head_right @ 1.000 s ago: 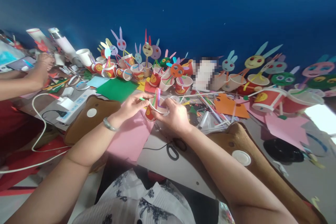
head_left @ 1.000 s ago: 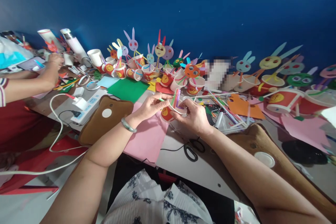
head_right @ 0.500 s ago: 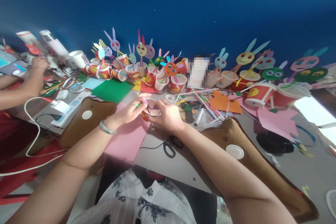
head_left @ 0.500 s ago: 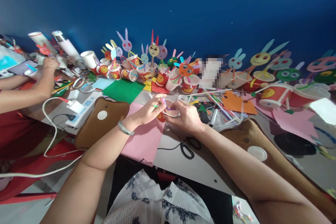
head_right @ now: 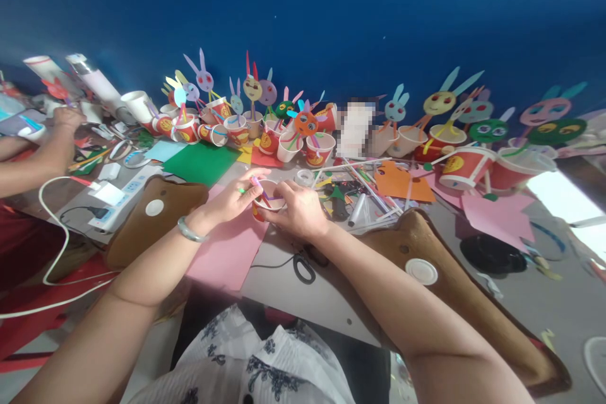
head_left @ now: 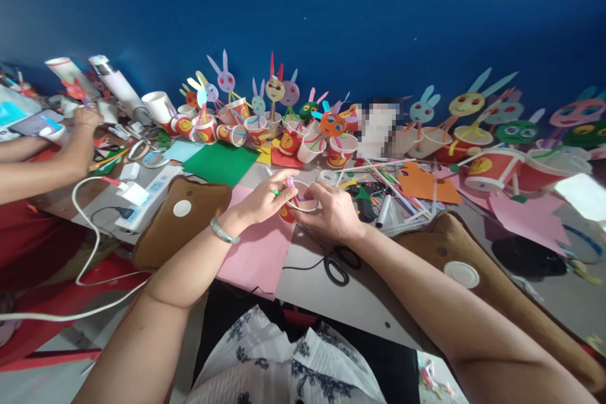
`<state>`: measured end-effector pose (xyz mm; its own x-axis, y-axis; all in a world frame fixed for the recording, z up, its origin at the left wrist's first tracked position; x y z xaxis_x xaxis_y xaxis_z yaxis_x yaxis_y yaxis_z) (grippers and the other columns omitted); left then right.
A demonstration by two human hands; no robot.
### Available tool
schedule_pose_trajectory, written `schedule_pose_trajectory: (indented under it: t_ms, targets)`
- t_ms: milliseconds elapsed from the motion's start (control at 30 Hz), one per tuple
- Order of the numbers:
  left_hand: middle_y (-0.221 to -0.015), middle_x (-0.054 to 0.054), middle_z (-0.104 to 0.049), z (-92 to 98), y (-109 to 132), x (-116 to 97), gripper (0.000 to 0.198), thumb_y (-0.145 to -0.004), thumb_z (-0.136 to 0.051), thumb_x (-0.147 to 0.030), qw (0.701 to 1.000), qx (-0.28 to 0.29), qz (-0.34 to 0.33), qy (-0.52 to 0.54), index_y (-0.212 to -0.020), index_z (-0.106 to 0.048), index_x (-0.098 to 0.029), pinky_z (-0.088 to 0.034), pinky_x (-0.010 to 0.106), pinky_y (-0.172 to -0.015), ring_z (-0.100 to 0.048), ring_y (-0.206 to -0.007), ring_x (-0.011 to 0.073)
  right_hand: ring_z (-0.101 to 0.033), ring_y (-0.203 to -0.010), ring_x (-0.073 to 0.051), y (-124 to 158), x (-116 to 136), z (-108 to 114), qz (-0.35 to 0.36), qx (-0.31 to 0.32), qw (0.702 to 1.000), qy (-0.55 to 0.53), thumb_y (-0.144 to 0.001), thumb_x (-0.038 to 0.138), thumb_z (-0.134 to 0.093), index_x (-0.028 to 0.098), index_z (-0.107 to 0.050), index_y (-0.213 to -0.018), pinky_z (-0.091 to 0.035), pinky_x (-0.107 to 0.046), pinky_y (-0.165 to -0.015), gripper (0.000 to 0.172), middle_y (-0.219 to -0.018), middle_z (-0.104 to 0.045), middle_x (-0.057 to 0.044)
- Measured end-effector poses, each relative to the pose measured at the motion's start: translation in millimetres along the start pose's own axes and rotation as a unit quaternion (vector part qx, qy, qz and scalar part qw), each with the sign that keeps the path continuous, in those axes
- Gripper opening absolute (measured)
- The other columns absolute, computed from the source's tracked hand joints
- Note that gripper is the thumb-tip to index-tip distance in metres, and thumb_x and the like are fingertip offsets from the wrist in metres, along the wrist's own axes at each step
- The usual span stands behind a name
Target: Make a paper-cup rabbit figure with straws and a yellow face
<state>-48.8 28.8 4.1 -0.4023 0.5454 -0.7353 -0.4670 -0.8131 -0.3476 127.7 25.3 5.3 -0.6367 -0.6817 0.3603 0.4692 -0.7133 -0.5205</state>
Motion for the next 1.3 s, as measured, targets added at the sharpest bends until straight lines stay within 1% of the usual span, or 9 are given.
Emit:
schedule_pose_trajectory:
  t_ms: [167, 267, 467, 600, 733, 867, 1067, 1167, 1300]
  targets:
    - [-0.094, 0.010, -0.069, -1.1, -1, -4, 0.056, -0.105, -0.033, -0.055, 0.999, 0.015, -0.019, 0.021, -0.069, -0.058, -0.020, -0.041, 0.039, -0.116, -0.055, -0.131, 0.0246, -0.061, -0.067, -0.017, 0, 1, 1, -0.004, -0.001, 1.000, -0.011, -0.085, 0.061, -0.062, 0.020, -0.060, -0.085, -0.042, -0.028, -0.062, 0.041, -0.080, -0.068, -0.006]
    - [-0.084, 0.009, -0.066, -2.4, 0, -1, 0.058, -0.105, -0.032, -0.057, 0.999, 0.017, -0.011, 0.030, -0.068, -0.057, -0.020, -0.042, 0.041, -0.116, -0.059, -0.120, 0.0235, -0.062, -0.067, -0.018, -1, 3, 2, -0.007, 0.005, 1.000, -0.015, -0.086, 0.062, -0.061, 0.020, -0.060, -0.085, -0.042, -0.028, -0.063, 0.042, -0.081, -0.069, -0.006]
    - [-0.104, 0.009, -0.068, -2.6, 0, 0, 0.049, -0.105, -0.038, -0.053, 0.999, -0.001, -0.006, 0.053, -0.081, -0.066, -0.019, -0.045, 0.042, -0.114, -0.061, -0.113, 0.0217, -0.059, -0.062, -0.016, -2, 0, 3, -0.042, 0.005, 0.999, -0.030, -0.082, 0.060, -0.066, 0.021, -0.059, -0.084, -0.042, -0.028, -0.060, 0.039, -0.076, -0.068, -0.004]
    - [-0.121, 0.009, -0.065, 0.1, -2, -9, 0.034, -0.100, -0.053, -0.051, 0.993, -0.012, -0.008, 0.118, -0.107, -0.067, -0.020, -0.050, 0.037, -0.107, -0.060, -0.119, 0.0218, -0.059, -0.063, -0.017, -4, -5, 8, -0.062, -0.029, 0.997, -0.040, -0.080, 0.061, -0.067, 0.022, -0.059, -0.085, -0.042, -0.028, -0.060, 0.040, -0.076, -0.067, -0.004]
    - [-0.121, 0.009, -0.066, 0.8, -2, -8, 0.048, -0.087, -0.073, -0.054, 0.982, -0.026, 0.028, 0.186, -0.120, -0.062, -0.021, -0.055, 0.033, -0.095, -0.064, -0.110, 0.0211, -0.057, -0.061, -0.017, -7, -9, 14, -0.065, -0.056, 0.996, -0.037, -0.081, 0.066, -0.065, 0.022, -0.059, -0.085, -0.041, -0.029, -0.058, 0.044, -0.072, -0.064, -0.003]
    - [-0.131, 0.010, -0.063, 5.2, -2, 2, 0.064, -0.077, -0.081, -0.058, 0.974, -0.064, 0.043, 0.212, -0.128, -0.060, -0.024, -0.054, 0.037, -0.100, -0.063, -0.118, 0.0240, -0.058, -0.062, -0.018, -8, -8, 16, -0.067, -0.060, 0.995, -0.038, -0.081, 0.075, -0.062, 0.022, -0.058, -0.086, -0.040, -0.030, -0.057, 0.053, -0.071, -0.062, -0.003]
    - [-0.139, 0.013, -0.063, 20.5, -5, 6, 0.060, -0.083, -0.068, -0.069, 0.953, -0.008, 0.039, 0.300, -0.122, -0.069, -0.023, -0.054, 0.037, -0.102, -0.063, -0.125, 0.0248, -0.056, -0.062, -0.018, -7, -10, 14, -0.076, -0.037, 0.995, -0.061, -0.081, 0.076, -0.063, 0.021, -0.059, -0.090, -0.040, -0.030, -0.057, 0.056, -0.071, -0.060, -0.002]
    - [-0.135, 0.012, -0.067, 26.3, -6, 4, 0.048, -0.083, -0.074, -0.059, 0.970, -0.047, 0.048, 0.232, -0.114, -0.073, -0.021, -0.054, 0.035, -0.101, -0.064, -0.123, 0.0238, -0.055, -0.060, -0.017, -6, -8, 10, -0.072, -0.005, 0.995, -0.071, -0.080, 0.077, -0.064, 0.021, -0.060, -0.092, -0.040, -0.030, -0.056, 0.058, -0.073, -0.060, -0.002]
    - [-0.109, 0.010, -0.076, 22.3, -5, -4, 0.028, -0.086, -0.075, -0.043, 0.988, -0.089, 0.025, 0.123, -0.099, -0.075, -0.017, -0.055, 0.036, -0.095, -0.070, -0.105, 0.0212, -0.055, -0.061, -0.016, -4, 0, 4, -0.032, 0.038, 0.997, -0.065, -0.083, 0.077, -0.061, 0.020, -0.061, -0.098, -0.042, -0.030, -0.056, 0.059, -0.078, -0.063, -0.004]
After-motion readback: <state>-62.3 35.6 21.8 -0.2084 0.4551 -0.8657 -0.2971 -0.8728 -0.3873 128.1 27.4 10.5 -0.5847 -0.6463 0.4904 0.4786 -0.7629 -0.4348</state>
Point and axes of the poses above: each hand's wrist, its own y-axis away from the middle knuckle, its own z-axis out of the back of the hand, x = y × z, the point moved 4 cm from there along -y, towards the middle knuckle
